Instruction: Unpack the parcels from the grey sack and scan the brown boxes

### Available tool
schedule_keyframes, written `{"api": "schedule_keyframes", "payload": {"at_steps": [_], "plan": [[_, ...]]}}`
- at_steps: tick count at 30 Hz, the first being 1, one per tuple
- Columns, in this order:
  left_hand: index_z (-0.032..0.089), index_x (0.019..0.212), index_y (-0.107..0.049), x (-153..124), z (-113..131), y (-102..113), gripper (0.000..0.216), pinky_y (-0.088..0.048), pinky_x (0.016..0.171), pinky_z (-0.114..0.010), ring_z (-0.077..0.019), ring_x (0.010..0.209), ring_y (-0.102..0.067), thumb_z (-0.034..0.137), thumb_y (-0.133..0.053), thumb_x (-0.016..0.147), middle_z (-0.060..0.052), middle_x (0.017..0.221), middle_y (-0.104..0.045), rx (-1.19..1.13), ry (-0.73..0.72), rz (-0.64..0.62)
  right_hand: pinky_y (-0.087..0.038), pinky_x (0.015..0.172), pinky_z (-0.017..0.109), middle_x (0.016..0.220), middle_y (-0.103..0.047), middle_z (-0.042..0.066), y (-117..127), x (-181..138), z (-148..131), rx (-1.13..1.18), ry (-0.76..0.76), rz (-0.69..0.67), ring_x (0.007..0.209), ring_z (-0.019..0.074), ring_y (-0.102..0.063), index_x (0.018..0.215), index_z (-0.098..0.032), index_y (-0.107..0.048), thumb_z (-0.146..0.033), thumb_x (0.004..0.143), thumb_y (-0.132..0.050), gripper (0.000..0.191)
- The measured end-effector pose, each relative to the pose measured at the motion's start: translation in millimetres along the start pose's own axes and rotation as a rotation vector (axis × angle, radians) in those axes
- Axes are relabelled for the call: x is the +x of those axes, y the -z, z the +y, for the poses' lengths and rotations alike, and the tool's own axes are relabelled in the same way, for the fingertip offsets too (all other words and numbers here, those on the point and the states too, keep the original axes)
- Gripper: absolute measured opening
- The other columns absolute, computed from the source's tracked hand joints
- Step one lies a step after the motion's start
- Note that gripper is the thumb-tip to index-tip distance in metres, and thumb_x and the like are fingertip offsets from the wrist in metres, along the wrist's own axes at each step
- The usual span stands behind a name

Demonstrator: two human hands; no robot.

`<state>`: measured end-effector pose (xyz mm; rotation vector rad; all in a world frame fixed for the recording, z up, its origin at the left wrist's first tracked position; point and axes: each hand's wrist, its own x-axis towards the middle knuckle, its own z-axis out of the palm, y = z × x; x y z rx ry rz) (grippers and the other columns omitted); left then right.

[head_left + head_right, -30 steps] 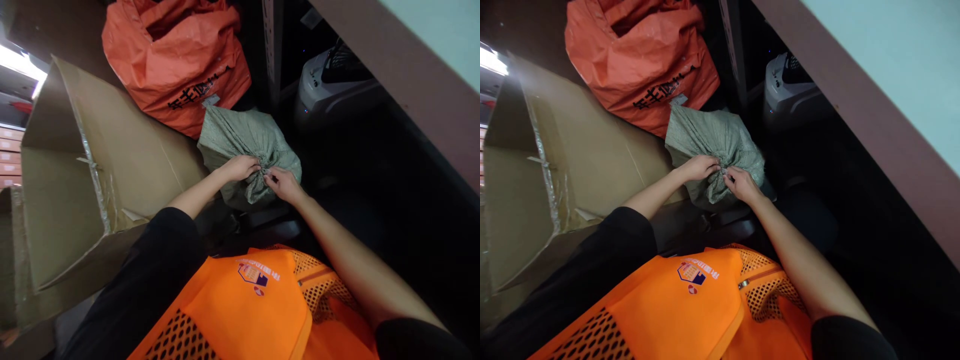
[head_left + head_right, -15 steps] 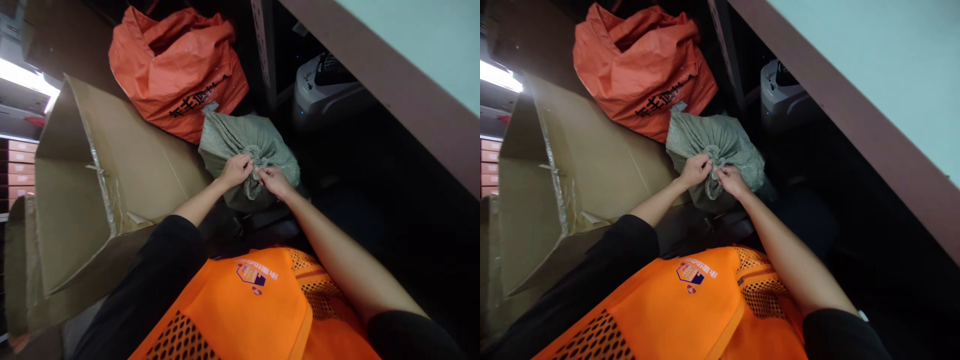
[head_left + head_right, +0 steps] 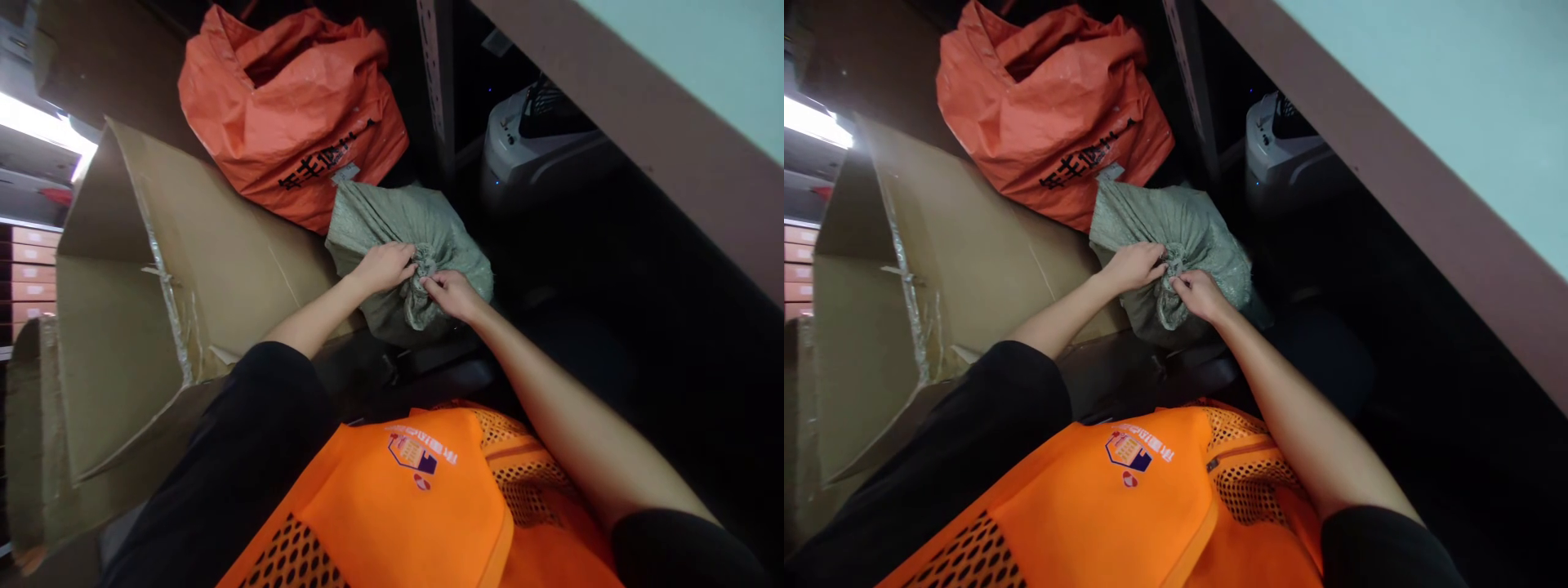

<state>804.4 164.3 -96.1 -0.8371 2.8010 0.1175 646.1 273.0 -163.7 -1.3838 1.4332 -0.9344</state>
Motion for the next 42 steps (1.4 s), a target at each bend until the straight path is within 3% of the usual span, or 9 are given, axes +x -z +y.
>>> {"api": "schedule_keyframes", "payload": {"at_steps": [4, 7, 14, 20, 27, 32, 37, 39, 42], "plan": [[0.010, 0.114, -0.068, 15, 5, 7, 0.026, -0.045, 0.076, -0.038, -0.0322, 0.104, -0.067, 0.026, -0.052, 0.100, -0.018, 0.108, -0.072, 0.149, -0.166, -0.175, -0.026, 0.056, 0.030, 0.051, -0.037, -0.001, 11, 5, 0, -0.078, -0.025, -0.075, 0.056, 0.0135, -0.037, 0.054, -0.023, -0.039, -0.056, 0.089, -0.048, 0.049], [0.008, 0.114, -0.068, 21, 10, 3, 0.027, -0.045, 0.077, -0.038, -0.0318, 0.103, -0.067, 0.021, -0.049, 0.099, -0.019, 0.106, -0.072, 0.152, -0.201, -0.209, -0.024, 0.057, 0.031, 0.049, -0.035, -0.001, 17, 8, -3, -0.159, -0.011, -0.079, 0.055, 0.0137, -0.035, 0.053, -0.023, -0.040, -0.054, 0.089, -0.051, 0.048], [0.012, 0.109, -0.064, 11, 7, -13, 0.023, -0.045, 0.082, -0.037, -0.0295, 0.111, -0.061, 0.019, -0.044, 0.100, -0.016, 0.110, -0.069, 0.060, 0.050, 0.030, -0.027, 0.059, 0.031, 0.052, -0.037, -0.001, 12, 4, 1, -0.071, 0.006, 0.044, 0.056, 0.0146, -0.037, 0.054, -0.023, -0.038, -0.060, 0.093, -0.046, 0.054], [0.018, 0.100, -0.063, 5, -15, -15, 0.020, -0.044, 0.085, -0.035, -0.0251, 0.102, -0.061, 0.018, -0.043, 0.099, -0.012, 0.102, -0.069, 0.000, -0.024, 0.108, -0.027, 0.059, 0.031, 0.056, -0.039, 0.001, 7, 2, -2, -0.039, 0.053, 0.069, 0.058, 0.0155, -0.038, 0.057, -0.023, -0.038, -0.065, 0.094, -0.043, 0.056], [0.014, 0.100, -0.069, 18, -31, 25, 0.024, -0.044, 0.082, -0.038, -0.0290, 0.098, -0.064, 0.022, -0.047, 0.096, -0.015, 0.098, -0.070, 0.157, -0.182, 0.031, -0.028, 0.060, 0.031, 0.058, -0.037, -0.001, 17, 8, -10, 0.014, 0.049, 0.071, 0.060, 0.0147, -0.038, 0.059, -0.022, -0.038, -0.071, 0.091, -0.045, 0.058], [0.009, 0.094, -0.073, 29, -37, 75, 0.025, -0.046, 0.083, -0.040, -0.0330, 0.091, -0.068, 0.027, -0.056, 0.092, -0.017, 0.088, -0.070, 0.282, -0.118, -0.081, -0.033, 0.062, 0.030, 0.062, -0.042, -0.002, 18, 2, -10, 0.118, -0.064, 0.271, 0.062, 0.0146, -0.040, 0.066, -0.023, -0.043, -0.063, 0.090, -0.052, 0.048], [0.011, 0.085, -0.075, 46, -22, 97, 0.017, -0.049, 0.084, -0.039, -0.0333, 0.093, -0.069, 0.026, -0.067, 0.083, -0.014, 0.084, -0.070, 0.269, -0.108, -0.184, -0.036, 0.067, 0.031, 0.073, -0.057, 0.003, 0, -5, -40, -0.107, 0.039, 0.438, 0.068, 0.0180, -0.049, 0.080, -0.023, -0.049, -0.051, 0.097, -0.053, 0.033], [0.011, 0.085, -0.076, 50, -16, 98, 0.017, -0.050, 0.080, -0.037, -0.0312, 0.089, -0.069, 0.025, -0.067, 0.082, -0.013, 0.081, -0.069, 0.238, -0.077, -0.173, -0.037, 0.068, 0.032, 0.084, -0.063, 0.008, -10, -1, -54, -0.232, 0.090, 0.443, 0.075, 0.0216, -0.054, 0.088, -0.022, -0.052, -0.053, 0.098, -0.053, 0.033], [0.013, 0.084, -0.077, 50, -11, 99, 0.016, -0.050, 0.074, -0.035, -0.0279, 0.081, -0.069, 0.025, -0.067, 0.081, -0.010, 0.075, -0.068, 0.153, 0.003, -0.133, -0.037, 0.069, 0.035, 0.099, -0.066, 0.017, -19, 15, -68, -0.405, 0.024, 0.399, 0.086, 0.0285, -0.059, 0.102, -0.017, -0.058, -0.056, 0.098, -0.056, 0.039]]}}
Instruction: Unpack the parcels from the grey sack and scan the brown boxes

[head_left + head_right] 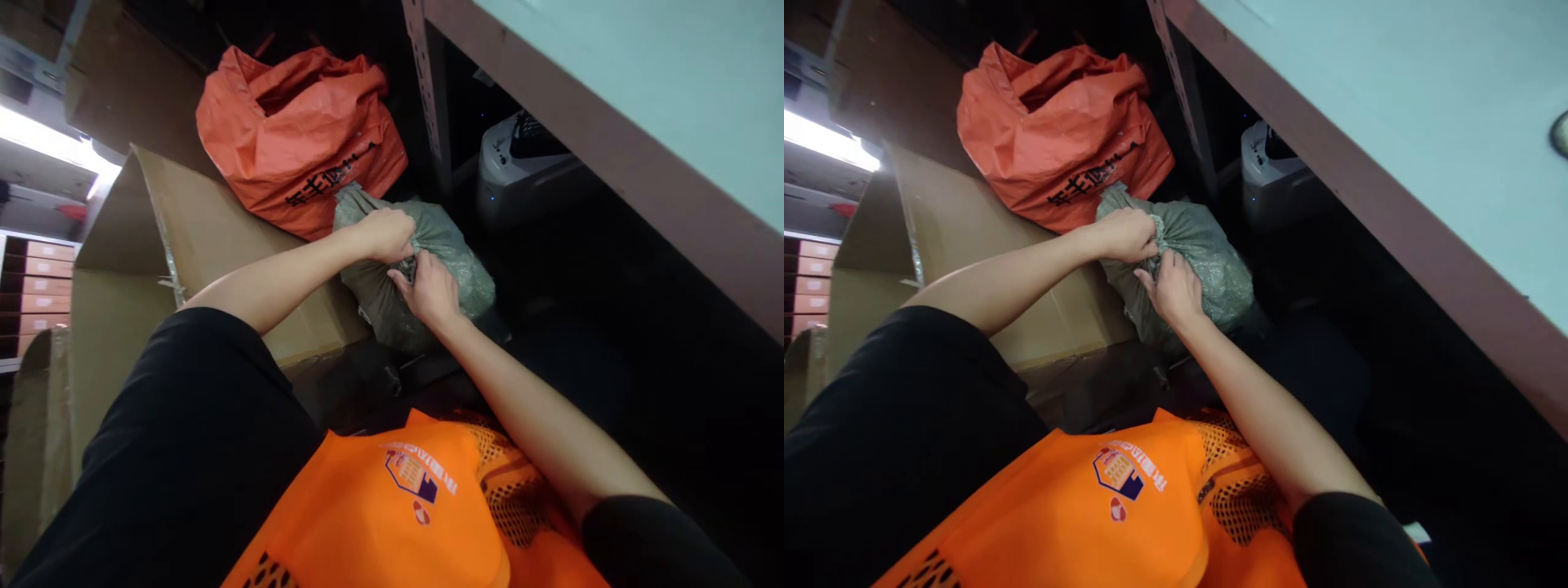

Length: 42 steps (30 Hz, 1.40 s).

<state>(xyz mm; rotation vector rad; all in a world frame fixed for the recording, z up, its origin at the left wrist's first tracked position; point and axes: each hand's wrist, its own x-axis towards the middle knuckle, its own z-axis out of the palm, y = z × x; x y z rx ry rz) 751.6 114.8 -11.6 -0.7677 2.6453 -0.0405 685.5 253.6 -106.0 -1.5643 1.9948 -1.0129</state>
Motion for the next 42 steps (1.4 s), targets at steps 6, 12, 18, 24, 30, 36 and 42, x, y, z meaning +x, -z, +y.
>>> {"api": "schedule_keyframes", "payload": {"at_steps": [6, 12, 18, 24, 30, 36, 42], "plan": [[0.012, 0.089, -0.077, -6, -7, 1, 0.020, -0.048, 0.076, -0.038, -0.0307, 0.085, -0.068, 0.024, -0.062, 0.085, -0.013, 0.081, -0.070, -0.004, 0.070, -0.006, -0.027, 0.065, 0.034, 0.097, -0.071, 0.013, 18, 31, 9, -0.193, 0.158, -0.231, 0.081, 0.0250, -0.060, 0.098, -0.019, -0.067, -0.032, 0.104, -0.044, 0.027], [0.019, 0.095, -0.076, -6, -22, -19, 0.022, -0.045, 0.077, -0.035, -0.0279, 0.090, -0.068, 0.027, -0.056, 0.091, -0.010, 0.091, -0.073, 0.017, -0.086, 0.012, -0.023, 0.064, 0.034, 0.078, -0.064, 0.007, 56, 25, 44, -0.133, 0.438, -0.245, 0.071, 0.0194, -0.053, 0.079, -0.020, -0.061, -0.035, 0.101, -0.047, 0.030], [0.016, 0.090, -0.076, -11, -16, -33, 0.026, -0.042, 0.071, -0.035, -0.0253, 0.079, -0.066, 0.027, -0.053, 0.093, -0.012, 0.085, -0.073, -0.045, -0.090, 0.055, -0.030, 0.068, 0.034, 0.088, -0.064, 0.010, 59, 15, 52, -0.184, 0.372, -0.099, 0.081, 0.0234, -0.053, 0.085, -0.019, -0.061, -0.040, 0.102, -0.050, 0.028], [0.016, 0.070, -0.070, -3, -8, -30, 0.026, -0.035, 0.065, -0.035, -0.0230, 0.067, -0.058, 0.025, -0.053, 0.087, -0.010, 0.068, -0.067, -0.202, -0.070, 0.019, -0.039, 0.078, 0.038, 0.108, -0.066, 0.021, 34, 21, 12, -0.378, 0.277, -0.168, 0.098, 0.0319, -0.057, 0.112, -0.010, -0.064, -0.046, 0.104, -0.048, 0.040], [0.018, 0.060, -0.058, -7, -16, -50, 0.027, -0.025, 0.061, -0.033, -0.0158, 0.056, -0.042, 0.024, -0.051, 0.085, -0.003, 0.057, -0.055, -0.309, -0.091, 0.079, -0.035, 0.076, 0.036, 0.095, -0.070, 0.014, 35, 26, 30, -0.399, 0.480, -0.273, 0.091, 0.0248, -0.058, 0.098, -0.014, -0.070, -0.030, 0.107, -0.038, 0.037], [0.021, 0.055, -0.039, -2, -4, -76, 0.031, -0.021, 0.060, -0.031, -0.0130, 0.055, -0.033, 0.025, -0.049, 0.084, 0.003, 0.053, -0.036, -0.500, -0.046, 0.109, -0.035, 0.076, 0.036, 0.084, -0.065, 0.011, 56, 2, 75, -0.385, 0.585, -0.204, 0.082, 0.0226, -0.051, 0.084, -0.017, -0.067, -0.034, 0.108, -0.035, 0.044], [0.021, 0.052, -0.036, 5, -9, -60, 0.031, -0.022, 0.057, -0.029, -0.0113, 0.054, -0.032, 0.027, -0.047, 0.080, 0.004, 0.051, -0.032, -0.700, -0.063, 0.033, -0.036, 0.083, 0.040, 0.110, -0.064, 0.019, 38, -1, 22, -0.468, 0.377, -0.099, 0.102, 0.0319, -0.054, 0.115, -0.010, -0.062, -0.040, 0.101, -0.054, 0.034]]}}
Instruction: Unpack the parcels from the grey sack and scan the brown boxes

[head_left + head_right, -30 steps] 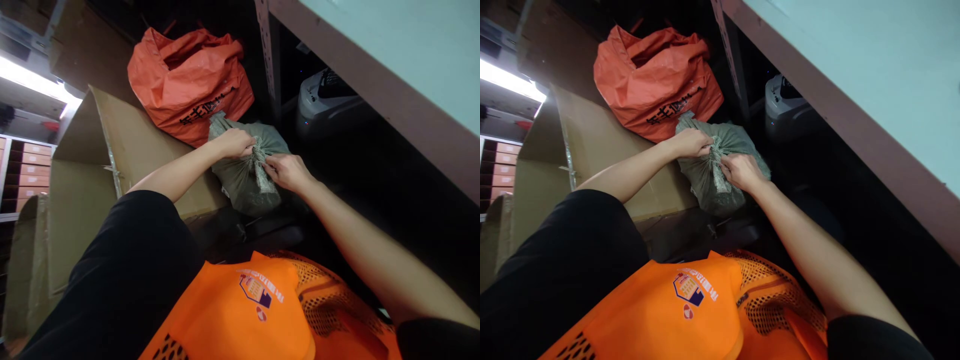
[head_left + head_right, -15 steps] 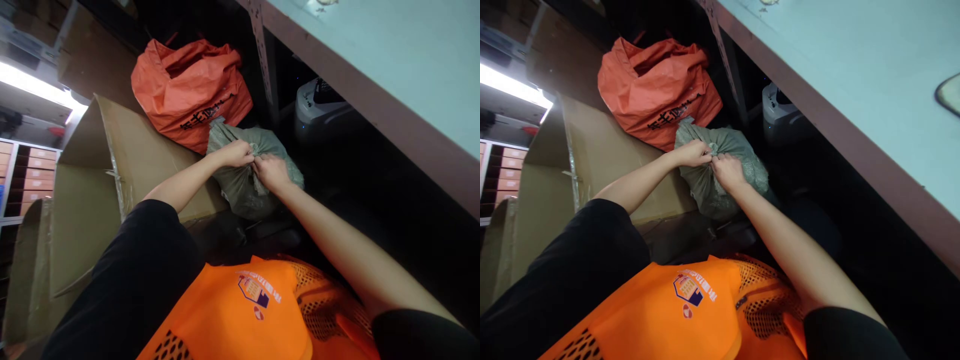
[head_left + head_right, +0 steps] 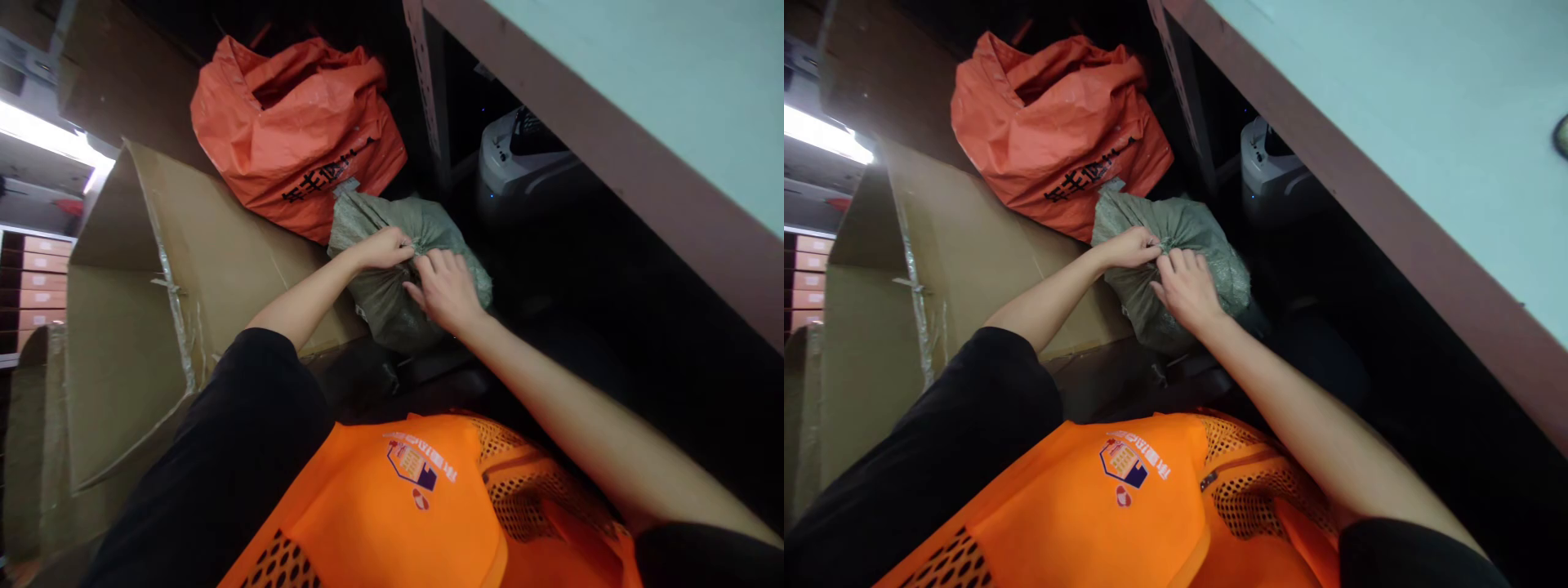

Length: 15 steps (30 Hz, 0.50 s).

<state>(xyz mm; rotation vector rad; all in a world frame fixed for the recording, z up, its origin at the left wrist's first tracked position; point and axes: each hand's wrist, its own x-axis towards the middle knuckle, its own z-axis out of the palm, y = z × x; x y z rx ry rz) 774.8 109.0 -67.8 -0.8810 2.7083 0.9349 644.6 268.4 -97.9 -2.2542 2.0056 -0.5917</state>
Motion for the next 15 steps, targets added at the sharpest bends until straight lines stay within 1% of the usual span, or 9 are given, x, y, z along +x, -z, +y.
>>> {"api": "schedule_keyframes", "payload": {"at_steps": [2, 4, 6, 7, 9, 11, 12, 14, 15], "plan": [[0.021, 0.051, -0.038, -1, 2, 8, 0.030, -0.022, 0.056, -0.029, -0.0109, 0.052, -0.031, 0.027, -0.047, 0.079, 0.004, 0.049, -0.033, -0.020, 0.005, -0.030, -0.037, 0.083, 0.041, 0.109, -0.065, 0.021, -2, 16, -14, 0.023, -0.082, -0.074, 0.102, 0.0335, -0.056, 0.119, -0.007, -0.061, -0.040, 0.101, -0.056, 0.038], [0.020, 0.052, -0.041, -3, 3, 12, 0.028, -0.022, 0.055, -0.028, -0.0110, 0.051, -0.032, 0.028, -0.046, 0.078, 0.004, 0.048, -0.035, -0.031, 0.026, -0.036, -0.038, 0.082, 0.040, 0.107, -0.068, 0.022, -6, 29, -16, 0.044, -0.137, -0.153, 0.100, 0.0331, -0.059, 0.118, -0.007, -0.062, -0.035, 0.103, -0.050, 0.034], [0.020, 0.051, -0.041, -4, 3, 9, 0.029, -0.022, 0.055, -0.028, -0.0109, 0.051, -0.032, 0.028, -0.047, 0.078, 0.004, 0.047, -0.034, -0.028, 0.021, -0.030, -0.039, 0.081, 0.040, 0.106, -0.070, 0.021, -10, 34, -8, 0.052, -0.092, -0.202, 0.098, 0.0312, -0.061, 0.114, -0.009, -0.066, -0.029, 0.105, -0.043, 0.031], [0.020, 0.051, -0.040, -5, 3, 6, 0.030, -0.022, 0.055, -0.028, -0.0108, 0.051, -0.032, 0.028, -0.047, 0.078, 0.005, 0.048, -0.032, -0.019, 0.009, -0.027, -0.039, 0.081, 0.040, 0.104, -0.071, 0.020, -10, 32, -2, 0.052, -0.041, -0.211, 0.097, 0.0302, -0.062, 0.111, -0.010, -0.067, -0.027, 0.106, -0.040, 0.032], [0.021, 0.050, -0.036, -5, -1, -1, 0.032, -0.021, 0.056, -0.029, -0.0109, 0.052, -0.031, 0.026, -0.049, 0.078, 0.005, 0.050, -0.028, 0.015, -0.017, -0.012, -0.040, 0.081, 0.039, 0.099, -0.072, 0.017, -8, 22, 10, 0.055, 0.073, -0.215, 0.094, 0.0284, -0.063, 0.104, -0.012, -0.070, -0.024, 0.104, -0.041, 0.031], [0.021, 0.050, -0.035, -5, -8, -7, 0.033, -0.021, 0.057, -0.030, -0.0116, 0.054, -0.031, 0.023, -0.051, 0.079, 0.005, 0.051, -0.026, 0.065, -0.021, 0.027, -0.042, 0.079, 0.039, 0.093, -0.072, 0.015, 0, 2, 21, 0.084, 0.182, -0.182, 0.090, 0.0270, -0.063, 0.093, -0.013, -0.070, -0.022, 0.102, -0.045, 0.028], [0.021, 0.051, -0.034, -4, -12, -8, 0.033, -0.022, 0.058, -0.030, -0.0119, 0.054, -0.032, 0.022, -0.051, 0.079, 0.005, 0.051, -0.027, 0.090, -0.012, 0.049, -0.043, 0.079, 0.039, 0.091, -0.072, 0.014, 4, -10, 26, 0.122, 0.235, -0.143, 0.089, 0.0263, -0.063, 0.088, -0.014, -0.069, -0.022, 0.101, -0.046, 0.027], [0.022, 0.051, -0.032, -3, -22, -8, 0.034, -0.023, 0.059, -0.031, -0.0123, 0.054, -0.031, 0.020, -0.051, 0.080, 0.005, 0.050, -0.028, 0.131, 0.012, 0.102, -0.047, 0.082, 0.038, 0.095, -0.072, 0.013, 14, -35, 35, 0.240, 0.307, -0.016, 0.090, 0.0246, -0.064, 0.084, -0.016, -0.068, -0.023, 0.101, -0.048, 0.028], [0.022, 0.051, -0.031, -2, -26, -7, 0.035, -0.023, 0.059, -0.031, -0.0124, 0.054, -0.031, 0.019, -0.050, 0.080, 0.004, 0.050, -0.028, 0.142, 0.021, 0.118, -0.049, 0.084, 0.038, 0.099, -0.073, 0.012, 18, -47, 39, 0.309, 0.315, 0.060, 0.092, 0.0237, -0.065, 0.084, -0.017, -0.068, -0.025, 0.102, -0.049, 0.028]]}}
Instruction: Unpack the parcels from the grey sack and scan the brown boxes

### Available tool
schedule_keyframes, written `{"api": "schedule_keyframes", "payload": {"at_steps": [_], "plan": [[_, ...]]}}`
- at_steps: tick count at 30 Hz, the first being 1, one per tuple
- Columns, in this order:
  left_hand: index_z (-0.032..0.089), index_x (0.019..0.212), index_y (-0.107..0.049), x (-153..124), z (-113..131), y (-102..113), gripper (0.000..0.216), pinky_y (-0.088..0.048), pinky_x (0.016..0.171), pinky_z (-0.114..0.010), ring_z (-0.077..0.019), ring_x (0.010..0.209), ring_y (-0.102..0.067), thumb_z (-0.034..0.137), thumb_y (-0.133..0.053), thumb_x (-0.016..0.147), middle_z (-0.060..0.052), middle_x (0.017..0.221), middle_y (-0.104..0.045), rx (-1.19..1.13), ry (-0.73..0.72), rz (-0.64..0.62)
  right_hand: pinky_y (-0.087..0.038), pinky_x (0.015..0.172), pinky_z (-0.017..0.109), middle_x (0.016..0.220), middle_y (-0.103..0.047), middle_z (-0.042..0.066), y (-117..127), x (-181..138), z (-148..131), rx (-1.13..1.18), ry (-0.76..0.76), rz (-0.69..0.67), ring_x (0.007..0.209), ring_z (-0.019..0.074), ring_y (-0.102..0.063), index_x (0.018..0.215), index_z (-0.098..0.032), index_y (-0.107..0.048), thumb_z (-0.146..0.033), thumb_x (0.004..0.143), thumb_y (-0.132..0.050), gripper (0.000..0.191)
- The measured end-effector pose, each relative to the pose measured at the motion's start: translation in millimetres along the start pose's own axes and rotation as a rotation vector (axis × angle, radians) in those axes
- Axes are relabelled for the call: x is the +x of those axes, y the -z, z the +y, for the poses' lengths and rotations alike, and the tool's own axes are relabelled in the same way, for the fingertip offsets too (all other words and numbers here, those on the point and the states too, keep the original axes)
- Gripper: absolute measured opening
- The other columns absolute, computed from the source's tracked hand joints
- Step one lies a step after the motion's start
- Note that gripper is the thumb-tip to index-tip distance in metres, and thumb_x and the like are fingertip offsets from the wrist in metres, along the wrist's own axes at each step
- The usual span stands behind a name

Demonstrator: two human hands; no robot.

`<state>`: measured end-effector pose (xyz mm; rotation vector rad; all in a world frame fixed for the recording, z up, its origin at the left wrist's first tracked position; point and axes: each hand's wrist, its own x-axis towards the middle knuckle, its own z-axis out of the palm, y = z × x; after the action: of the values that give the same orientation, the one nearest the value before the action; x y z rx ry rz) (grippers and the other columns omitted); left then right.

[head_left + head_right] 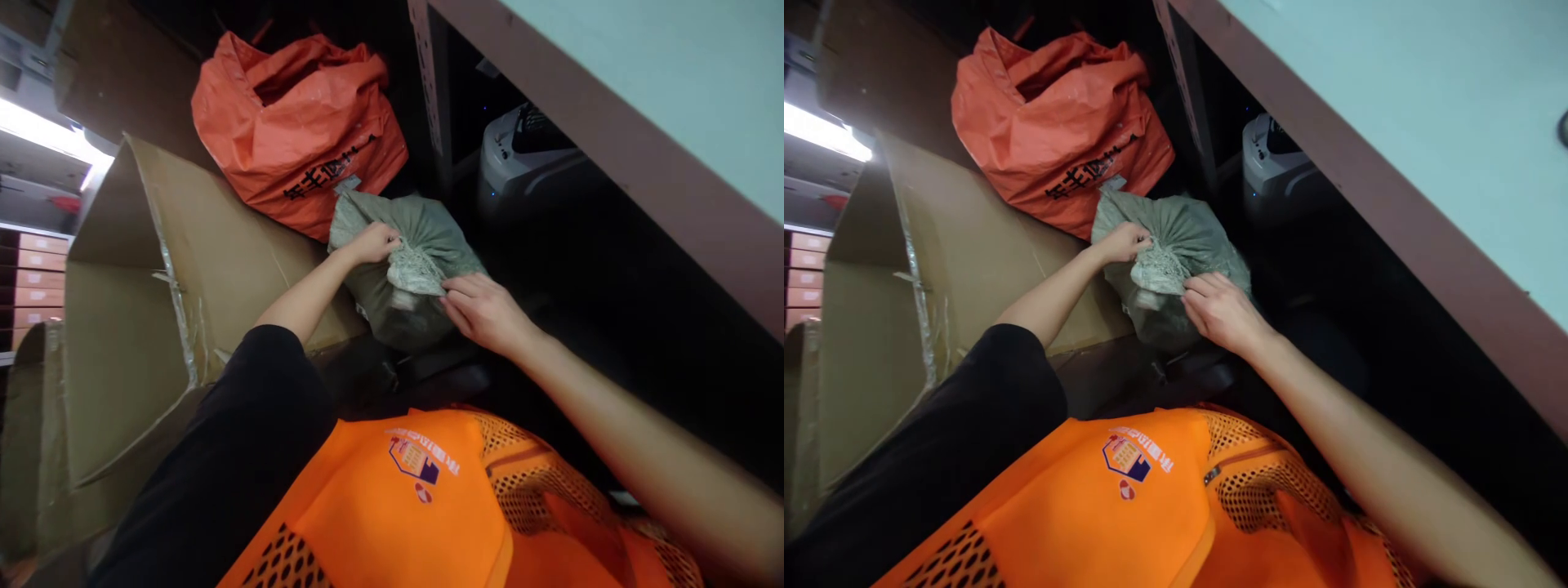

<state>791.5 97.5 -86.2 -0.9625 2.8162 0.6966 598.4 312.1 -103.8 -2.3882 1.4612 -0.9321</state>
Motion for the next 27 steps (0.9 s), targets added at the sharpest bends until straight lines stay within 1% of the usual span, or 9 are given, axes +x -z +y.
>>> {"api": "schedule_keyframes", "payload": {"at_steps": [3, 7, 11, 14, 16, 18, 21, 25, 27], "plan": [[0.022, 0.052, -0.032, 4, -7, 0, 0.035, -0.024, 0.060, -0.031, -0.0129, 0.055, -0.033, 0.019, -0.050, 0.082, 0.004, 0.050, -0.029, -0.010, -0.012, 0.010, -0.054, 0.085, 0.036, 0.104, -0.074, 0.010, 8, -26, 2, 0.174, -0.114, 0.242, 0.092, 0.0214, -0.068, 0.085, -0.019, -0.069, -0.029, 0.102, -0.051, 0.026], [0.021, 0.057, -0.033, 2, -8, -9, 0.035, -0.030, 0.062, -0.029, -0.0131, 0.059, -0.038, 0.023, -0.050, 0.087, 0.003, 0.056, -0.035, -0.101, -0.019, 0.111, -0.058, 0.083, 0.036, 0.099, -0.074, 0.007, 0, -27, 16, 0.495, -0.516, 0.527, 0.092, 0.0215, -0.071, 0.082, -0.021, -0.068, -0.042, 0.100, -0.057, 0.030], [0.018, 0.081, -0.052, -14, -7, -33, 0.022, -0.044, 0.068, -0.024, -0.0142, 0.077, -0.055, 0.031, -0.046, 0.097, -0.002, 0.081, -0.061, -0.434, 0.159, 0.240, -0.062, 0.073, 0.035, 0.100, -0.072, 0.004, -15, -10, 30, 1.039, -0.834, 0.726, 0.087, 0.0194, -0.072, 0.100, -0.026, -0.059, -0.066, 0.095, -0.053, 0.041], [0.018, 0.121, -0.054, -28, -4, -57, 0.026, -0.054, 0.073, -0.027, -0.0170, 0.096, -0.065, 0.030, -0.042, 0.101, -0.011, 0.122, -0.067, -0.667, 0.312, 0.213, -0.062, 0.082, 0.036, 0.118, -0.070, 0.007, -24, -5, 36, 1.046, -0.843, 0.654, 0.103, 0.0203, -0.070, 0.115, -0.028, -0.054, -0.068, 0.092, -0.056, 0.046], [0.017, 0.131, -0.052, -33, -5, -72, 0.034, -0.057, 0.082, -0.031, -0.0182, 0.105, -0.066, 0.022, -0.042, 0.099, -0.014, 0.133, -0.065, -0.649, 0.324, 0.203, -0.062, 0.086, 0.037, 0.123, -0.068, 0.010, -31, -6, 44, 0.895, -0.834, 0.525, 0.109, 0.0223, -0.068, 0.118, -0.025, -0.056, -0.062, 0.092, -0.060, 0.046], [0.015, 0.130, -0.056, -33, -8, -85, 0.040, -0.054, 0.097, -0.035, -0.0187, 0.114, -0.065, 0.011, -0.041, 0.093, -0.014, 0.132, -0.066, -0.504, 0.301, 0.238, -0.061, 0.085, 0.040, 0.120, -0.069, 0.012, -40, -9, 59, 0.796, -0.872, 0.440, 0.107, 0.0237, -0.068, 0.117, -0.023, -0.060, -0.055, 0.093, -0.057, 0.040], [0.012, 0.131, -0.059, -23, -14, -102, 0.047, -0.042, 0.114, -0.039, -0.0236, 0.128, -0.058, 0.006, -0.047, 0.086, -0.016, 0.135, -0.064, -0.215, 0.248, 0.247, -0.062, 0.082, 0.041, 0.111, -0.072, 0.010, -55, -13, 89, 0.724, -0.987, 0.436, 0.098, 0.0233, -0.069, 0.114, -0.021, -0.062, -0.043, 0.093, -0.052, 0.032], [0.009, 0.140, -0.054, 4, -10, -125, 0.058, -0.033, 0.118, -0.050, -0.0364, 0.140, -0.043, 0.018, -0.067, 0.084, -0.024, 0.148, -0.052, 0.028, 0.280, 0.225, -0.060, 0.087, 0.043, 0.110, -0.073, 0.011, -64, -15, 115, 0.559, -0.988, 0.358, 0.098, 0.0235, -0.069, 0.113, -0.020, -0.065, -0.033, 0.091, -0.048, 0.031], [0.009, 0.130, -0.060, 17, -4, -130, 0.044, -0.035, 0.114, -0.051, -0.0376, 0.134, -0.046, 0.021, -0.064, 0.088, -0.024, 0.139, -0.057, 0.063, 0.316, 0.247, -0.057, 0.094, 0.044, 0.111, -0.073, 0.012, -61, -13, 119, 0.420, -0.900, 0.281, 0.101, 0.0244, -0.069, 0.114, -0.018, -0.066, -0.027, 0.091, -0.045, 0.033]]}}
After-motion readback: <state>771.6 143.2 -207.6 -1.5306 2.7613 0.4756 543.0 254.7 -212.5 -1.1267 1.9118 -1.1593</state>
